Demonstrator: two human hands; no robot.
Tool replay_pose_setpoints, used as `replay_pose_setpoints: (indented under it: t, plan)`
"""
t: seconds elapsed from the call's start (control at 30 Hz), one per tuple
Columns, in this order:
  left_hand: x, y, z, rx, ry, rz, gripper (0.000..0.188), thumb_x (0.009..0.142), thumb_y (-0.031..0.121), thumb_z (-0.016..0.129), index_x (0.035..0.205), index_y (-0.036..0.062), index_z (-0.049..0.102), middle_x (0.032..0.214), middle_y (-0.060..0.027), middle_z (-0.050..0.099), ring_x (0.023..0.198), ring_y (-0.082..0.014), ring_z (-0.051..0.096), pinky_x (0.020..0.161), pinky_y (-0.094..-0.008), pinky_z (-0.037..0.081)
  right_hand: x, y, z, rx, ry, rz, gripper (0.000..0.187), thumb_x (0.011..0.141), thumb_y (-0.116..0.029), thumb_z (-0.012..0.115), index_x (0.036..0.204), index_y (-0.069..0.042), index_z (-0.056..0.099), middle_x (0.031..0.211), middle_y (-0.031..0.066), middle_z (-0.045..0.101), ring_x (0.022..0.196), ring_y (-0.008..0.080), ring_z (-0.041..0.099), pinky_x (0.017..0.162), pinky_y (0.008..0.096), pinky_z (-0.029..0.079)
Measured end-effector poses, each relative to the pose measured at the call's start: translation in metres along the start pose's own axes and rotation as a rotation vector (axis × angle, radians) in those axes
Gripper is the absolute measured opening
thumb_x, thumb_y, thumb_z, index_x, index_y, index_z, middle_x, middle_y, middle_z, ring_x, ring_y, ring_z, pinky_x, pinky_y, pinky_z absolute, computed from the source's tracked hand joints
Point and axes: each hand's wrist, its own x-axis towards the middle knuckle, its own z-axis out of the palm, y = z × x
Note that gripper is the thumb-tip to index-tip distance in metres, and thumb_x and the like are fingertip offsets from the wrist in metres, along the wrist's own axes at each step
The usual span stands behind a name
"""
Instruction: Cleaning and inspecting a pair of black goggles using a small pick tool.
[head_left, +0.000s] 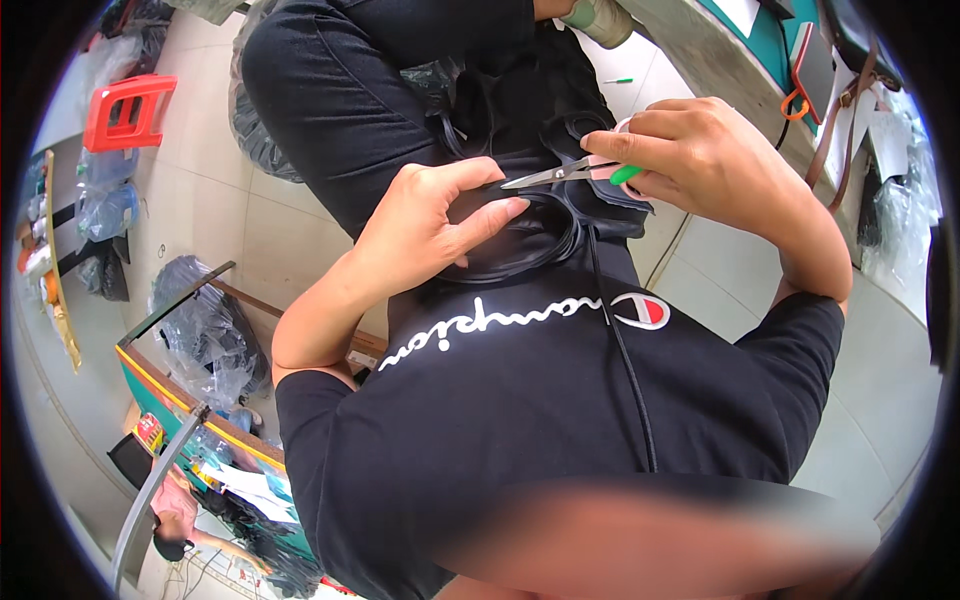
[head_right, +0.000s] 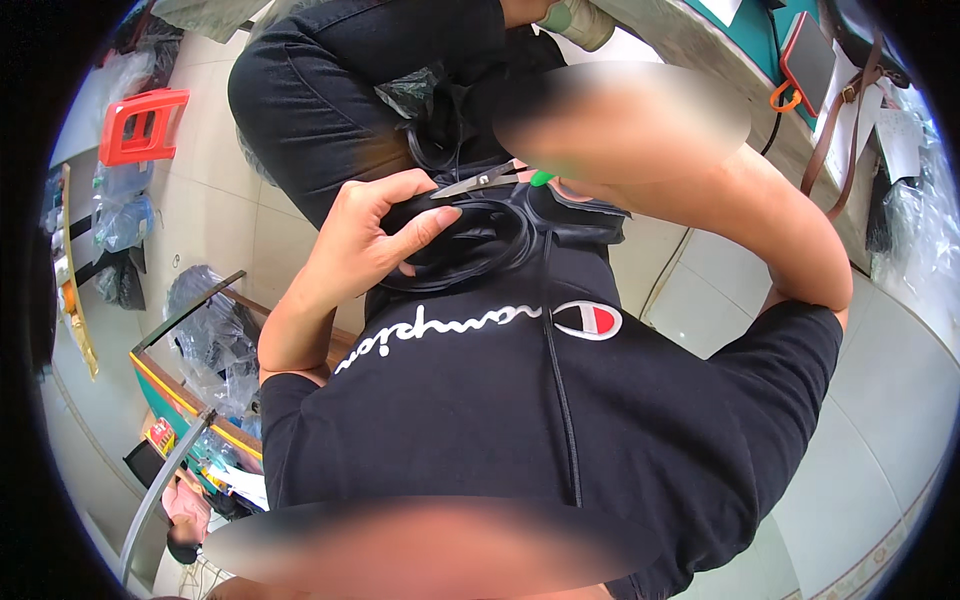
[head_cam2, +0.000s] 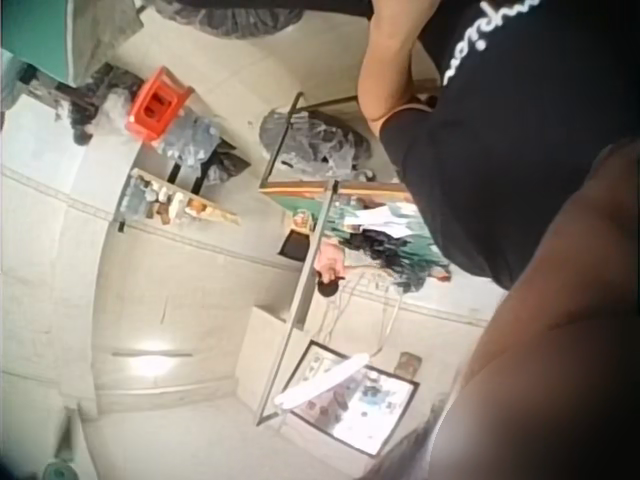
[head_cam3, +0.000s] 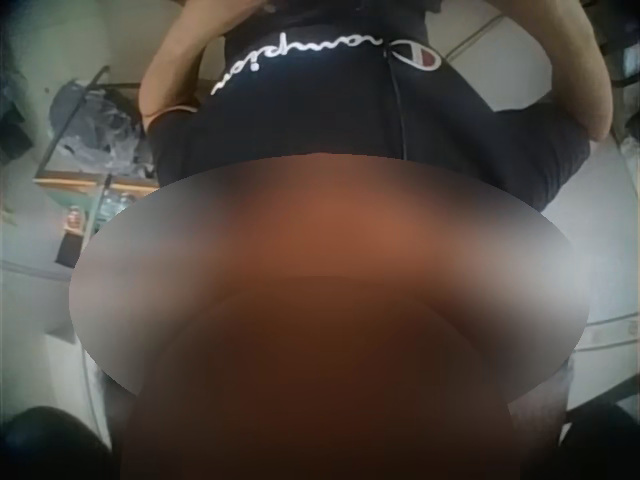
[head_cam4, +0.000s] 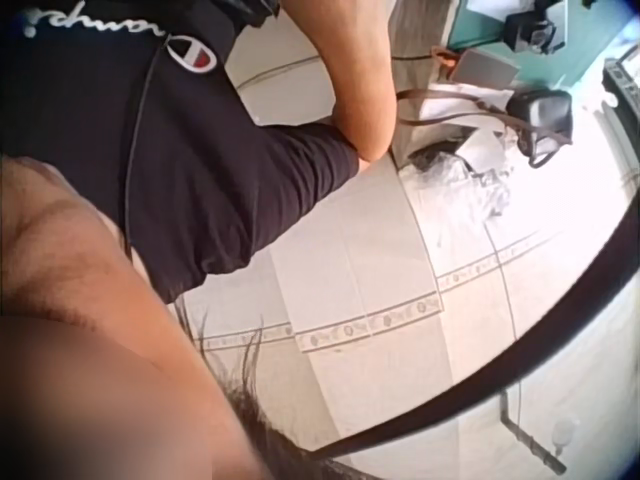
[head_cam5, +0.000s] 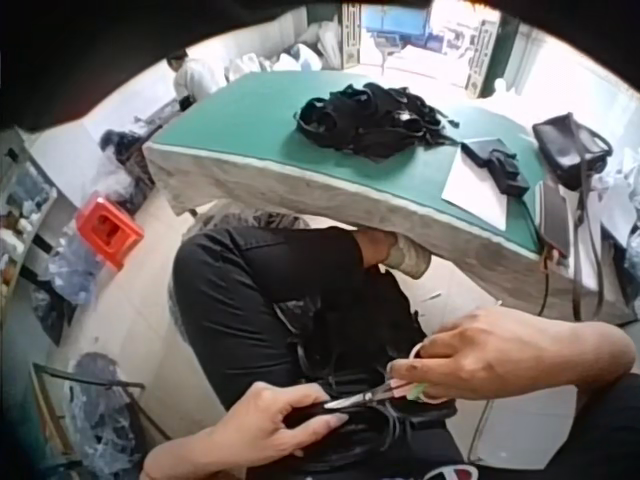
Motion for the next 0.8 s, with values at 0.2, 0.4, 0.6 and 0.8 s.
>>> replay_pose_setpoints:
  t: [0.2,0.4,0.6,0.8]
  plan:
    - [0.0007,0.0001,-0.0008,0.017,-0.008,-0.014,0.019,0.089,0.019,0.067,0.09,0.0007,0.064,0.061,-0.0046,0.062,0.046,-0.0103,0.059,0.042,-0.0233,0.045,0.0012,-0.0025,-0.0025,-0.024,-0.024,0.005,0.052,0.063,-0.005,0.075,0.113,-0.009,0.062,0.077,0.0048,0.061,0.074,0.0243,0.062,0.066,0.0371,0.05]
    - [-0.0006,-0.0011,-0.0009,0.028,-0.001,-0.028,0.019,0.089,0.019,0.067,0.09,0.0006,0.063,0.059,-0.0048,0.061,0.046,-0.0105,0.06,0.042,-0.0236,0.045,0.0041,-0.0014,-0.0048,-0.021,-0.033,0.002,0.051,0.063,-0.005,0.075,0.112,-0.008,0.062,0.077,0.0055,0.062,0.074,0.0247,0.062,0.066,0.0374,0.05]
    - [-0.0007,-0.0014,-0.0003,0.008,0.004,-0.015,0.019,0.089,0.019,0.067,0.09,0.0005,0.063,0.059,-0.0046,0.061,0.046,-0.0103,0.059,0.042,-0.0235,0.045,0.0002,-0.0003,-0.003,-0.01,-0.012,0.007,0.051,0.064,-0.005,0.075,0.114,-0.008,0.062,0.077,0.0064,0.062,0.073,0.0255,0.062,0.066,0.0377,0.05]
    - [-0.0002,-0.0013,0.0004,0.003,0.004,-0.01,0.019,0.089,0.019,0.067,0.091,0.0001,0.063,0.059,-0.0045,0.06,0.046,-0.0098,0.059,0.042,-0.0232,0.045,-0.0008,0.0012,0.0003,0.001,0.024,-0.003,0.051,0.064,-0.006,0.075,0.113,-0.008,0.062,0.078,0.006,0.062,0.074,0.0251,0.062,0.066,0.0378,0.05]
